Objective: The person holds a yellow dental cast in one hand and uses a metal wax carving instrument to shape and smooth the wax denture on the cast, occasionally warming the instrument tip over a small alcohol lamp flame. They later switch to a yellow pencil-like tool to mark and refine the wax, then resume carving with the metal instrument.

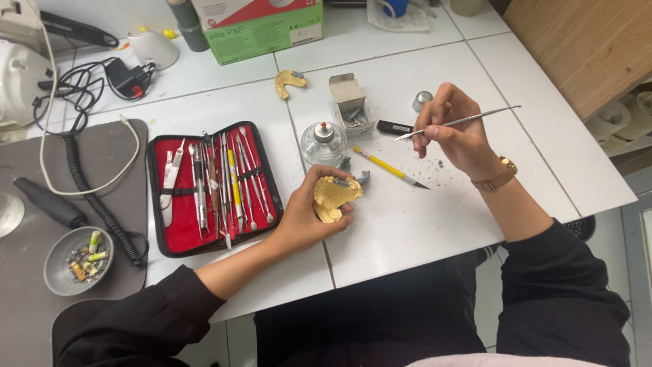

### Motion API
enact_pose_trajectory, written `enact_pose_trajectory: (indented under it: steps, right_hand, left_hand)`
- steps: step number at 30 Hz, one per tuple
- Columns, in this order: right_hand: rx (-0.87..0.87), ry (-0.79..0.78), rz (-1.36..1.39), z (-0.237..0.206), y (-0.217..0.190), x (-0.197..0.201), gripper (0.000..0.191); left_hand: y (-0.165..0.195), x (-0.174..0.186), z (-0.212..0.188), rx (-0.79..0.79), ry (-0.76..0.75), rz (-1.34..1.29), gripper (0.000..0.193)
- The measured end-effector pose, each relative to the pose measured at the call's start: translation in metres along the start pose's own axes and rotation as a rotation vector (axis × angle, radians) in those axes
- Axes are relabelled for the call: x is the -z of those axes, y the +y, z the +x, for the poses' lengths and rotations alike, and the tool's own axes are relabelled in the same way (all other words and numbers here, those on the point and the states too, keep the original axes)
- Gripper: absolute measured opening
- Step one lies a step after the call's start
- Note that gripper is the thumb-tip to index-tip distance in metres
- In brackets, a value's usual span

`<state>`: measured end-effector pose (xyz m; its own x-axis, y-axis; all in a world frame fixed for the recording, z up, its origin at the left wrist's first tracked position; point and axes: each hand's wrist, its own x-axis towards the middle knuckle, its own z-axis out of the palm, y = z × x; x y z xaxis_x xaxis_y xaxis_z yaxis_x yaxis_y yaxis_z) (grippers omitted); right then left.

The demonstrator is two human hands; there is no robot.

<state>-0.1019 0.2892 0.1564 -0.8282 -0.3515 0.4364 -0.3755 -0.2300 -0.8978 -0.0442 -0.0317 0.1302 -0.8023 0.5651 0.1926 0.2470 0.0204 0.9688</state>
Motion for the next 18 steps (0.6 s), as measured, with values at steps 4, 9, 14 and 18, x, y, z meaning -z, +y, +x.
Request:
enact_pose_trajectory:
  steps: [4, 9, 14, 18]
  right_hand:
    - [-0.008, 0.005, 0.009, 0.0, 0.002, -0.001, 0.024]
    - [-0.012, -0.001, 0.0, 0.003, -0.002, -0.004, 0.024]
    - [0.001, 0.0, 0.0, 0.002, -0.009, 0.003, 0.024]
    - [0.007, 0.014, -0.005, 0.003, -0.013, 0.008, 0.024]
  left_hand:
    - [-0.004, 0.0, -0.002, -0.01, 0.012, -0.023, 0.055]
    - [0.0, 0.003, -0.002, -0.004, 0.006, -0.049, 0.055]
    - [0.004, 0.0, 0.001, 0.008, 0.004, -0.063, 0.055]
    - [0.006, -0.002, 0.005, -0.017, 0.015, 0.002, 0.054]
